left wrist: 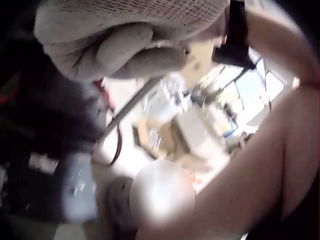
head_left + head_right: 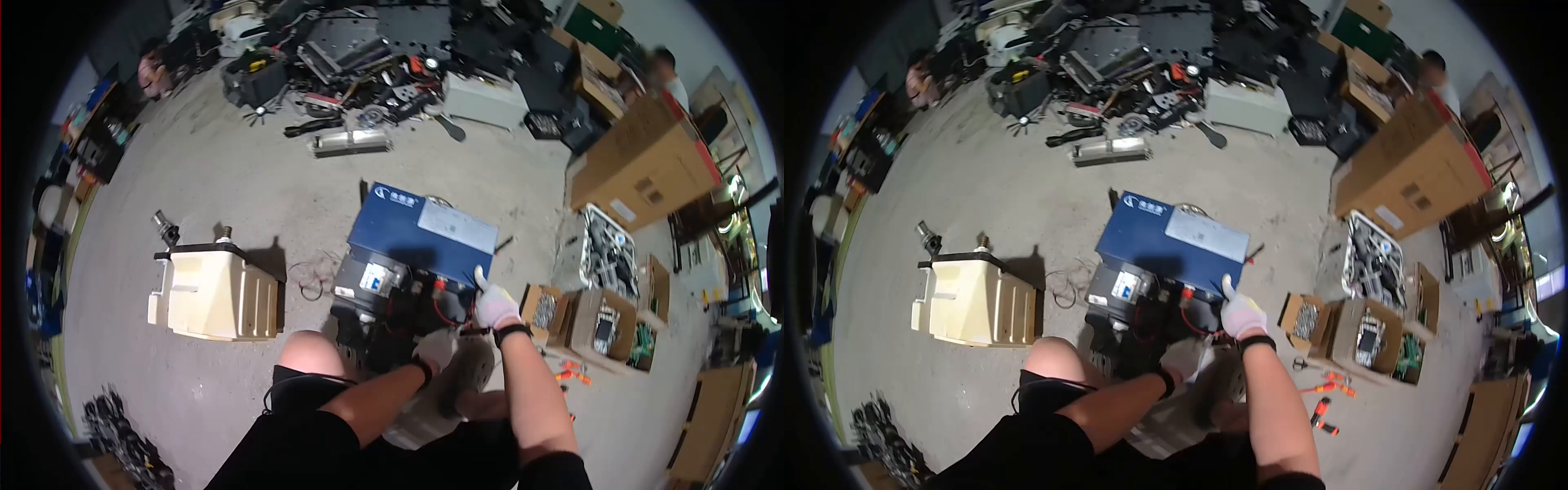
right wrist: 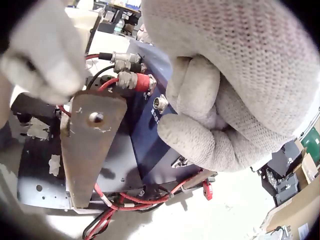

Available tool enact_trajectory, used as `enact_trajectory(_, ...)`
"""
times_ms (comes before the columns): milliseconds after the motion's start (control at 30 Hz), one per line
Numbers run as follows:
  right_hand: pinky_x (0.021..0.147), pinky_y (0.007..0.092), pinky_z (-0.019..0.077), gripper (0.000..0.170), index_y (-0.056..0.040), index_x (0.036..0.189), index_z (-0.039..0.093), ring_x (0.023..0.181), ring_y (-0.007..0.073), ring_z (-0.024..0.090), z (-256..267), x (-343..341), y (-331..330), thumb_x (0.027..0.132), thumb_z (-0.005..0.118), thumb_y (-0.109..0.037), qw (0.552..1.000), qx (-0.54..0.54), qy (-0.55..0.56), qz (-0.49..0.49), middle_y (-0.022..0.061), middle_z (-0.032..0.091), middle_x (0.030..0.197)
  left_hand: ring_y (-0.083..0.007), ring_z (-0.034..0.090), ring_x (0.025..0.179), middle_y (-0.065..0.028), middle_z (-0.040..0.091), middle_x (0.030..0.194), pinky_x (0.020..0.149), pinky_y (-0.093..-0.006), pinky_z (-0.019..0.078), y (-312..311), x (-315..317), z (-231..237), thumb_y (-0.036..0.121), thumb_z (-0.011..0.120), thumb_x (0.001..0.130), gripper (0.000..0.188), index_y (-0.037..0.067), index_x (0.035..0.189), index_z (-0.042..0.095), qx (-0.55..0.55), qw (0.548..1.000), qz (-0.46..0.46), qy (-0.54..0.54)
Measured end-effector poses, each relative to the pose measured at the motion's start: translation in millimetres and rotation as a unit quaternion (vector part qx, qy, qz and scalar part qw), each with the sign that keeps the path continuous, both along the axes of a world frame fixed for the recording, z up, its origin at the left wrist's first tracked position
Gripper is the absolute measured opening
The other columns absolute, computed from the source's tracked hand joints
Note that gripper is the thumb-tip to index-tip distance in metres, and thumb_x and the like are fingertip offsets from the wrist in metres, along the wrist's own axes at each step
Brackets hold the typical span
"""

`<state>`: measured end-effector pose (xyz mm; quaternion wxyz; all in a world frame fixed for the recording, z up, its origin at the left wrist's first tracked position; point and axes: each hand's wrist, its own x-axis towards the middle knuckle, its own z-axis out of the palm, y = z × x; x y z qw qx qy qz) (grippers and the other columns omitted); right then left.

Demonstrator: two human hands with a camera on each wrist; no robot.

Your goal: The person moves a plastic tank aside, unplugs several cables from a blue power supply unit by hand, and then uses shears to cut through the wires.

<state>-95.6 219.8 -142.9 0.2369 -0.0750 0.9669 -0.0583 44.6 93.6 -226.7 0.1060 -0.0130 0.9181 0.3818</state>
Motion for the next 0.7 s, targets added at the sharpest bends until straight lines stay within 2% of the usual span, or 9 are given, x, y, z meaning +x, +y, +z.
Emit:
enact_trajectory(33,0.096,0.0502,0.05,0.063,-0.032,0.156,0.031,0.111,0.0399,0.065,23.0,2.0,-7.2,0.096,0.045,-0.026,0.999,0.01,-0.04,-0.021,0.0238,0.065,0.123,-0.0381,0.069,0.094,-0.0238,0.07,0.099,0.085,-0.0502,0.0527,3.1,-14.9,-4.7,0.038,0.041,0.101,0.046,0.002,0.095,0.069,0.028,0.999,-0.02,0.033)
enact_trajectory(67,0.097,0.0497,0.0498,0.063,-0.0309,0.157,0.031,0.111,0.0399,0.065,23.1,-0.7,-6.8,0.096,0.045,-0.026,0.999,0.01,-0.039,-0.024,0.0239,0.065,0.123,-0.037,0.068,0.096,-0.0239,0.068,0.102,0.085,-0.0476,0.0527,-24.2,-46.7,92.8,0.041,0.042,0.101,0.047,0.001,0.097,0.065,0.152,0.952,0.005,-0.266)
enact_trajectory(200,0.099,0.0477,0.0482,0.065,-0.0236,0.158,0.03,0.115,0.0392,0.063,21.5,-2.6,-12.4,0.094,0.043,-0.023,0.999,-0.014,-0.034,-0.025,0.0227,0.064,0.127,-0.0224,0.066,0.069,-0.0117,0.066,0.083,0.062,-0.0357,0.0519,-179.5,-87.8,184.8,0.036,0.058,0.097,0.032,0.006,0.104,0.067,-0.018,0.989,-0.135,0.058)
enact_trajectory(233,0.101,0.0477,0.0474,0.065,-0.0227,0.158,0.03,0.117,0.0388,0.062,12.5,-7.0,-10.9,0.094,0.043,-0.023,0.999,-0.025,-0.036,-0.023,0.0222,0.064,0.128,-0.019,0.063,0.072,-0.0072,0.063,0.08,0.063,-0.0366,0.0498,-210.6,-81.8,245.8,0.041,0.06,0.095,0.036,0.008,0.103,0.068,0.219,0.954,0.129,-0.155)
enact_trajectory(333,0.101,0.0481,0.0476,0.063,-0.0195,0.157,0.031,0.118,0.0394,0.062,6.7,-11.1,-7.9,0.095,0.041,-0.022,0.999,-0.026,-0.032,-0.008,0.0232,0.063,0.129,-0.0117,0.053,0.063,-0.0004,0.063,0.079,0.055,-0.0301,0.0429,-389.9,-64.0,238.6,0.05,0.059,0.095,0.043,0.009,0.096,0.069,0.103,0.932,0.348,0.009)
enact_trajectory(400,0.101,0.0486,0.048,0.063,-0.0171,0.157,0.031,0.117,0.0399,0.062,-10.6,-20.3,-7.6,0.095,0.041,-0.022,0.999,-0.04,-0.027,-0.007,0.0245,0.063,0.128,-0.0111,0.052,0.065,0.0007,0.062,0.08,0.057,-0.0303,0.0422,-538.3,-49.9,164.4,0.05,0.059,0.095,0.04,0.01,0.101,0.063,0.342,0.804,0.487,0.021)
enact_trajectory(500,0.099,0.0482,0.0492,0.061,-0.0086,0.154,0.033,0.113,0.043,0.063,-8.8,-19.2,-4.6,0.096,0.043,-0.021,0.997,-0.073,-0.029,0.003,0.0297,0.064,0.12,-0.0206,0.062,0.08,-0.0092,0.067,0.102,0.065,-0.0345,0.0484,-479.3,-59.4,174.8,0.047,0.056,0.096,0.046,0.006,0.115,0.059,0.285,0.655,0.661,0.228)
enact_trajectory(667,0.094,0.0452,0.0507,0.056,0.0008,0.147,0.044,0.107,0.0425,0.066,-26.3,-22.9,14.6,0.096,0.047,-0.023,0.981,-0.194,-0.014,-0.004,0.0298,0.066,0.118,-0.0178,0.06,0.07,-0.0104,0.068,0.088,0.06,-0.0383,0.0481,-258.3,-96.4,140.8,0.052,0.057,0.093,0.044,0.009,0.094,0.066,0.116,0.969,0.218,-0.003)
enact_trajectory(700,0.093,0.044,0.0511,0.056,0.0025,0.145,0.046,0.104,0.0418,0.067,-34.4,-27.9,19.5,0.096,0.048,-0.024,0.969,-0.241,0.034,0.03,0.0289,0.067,0.118,-0.0177,0.061,0.072,-0.0103,0.069,0.09,0.062,-0.0379,0.0483,-238.2,-121.6,54.0,0.057,0.055,0.093,0.051,0.008,0.089,0.067,0.018,0.988,0.142,0.062)
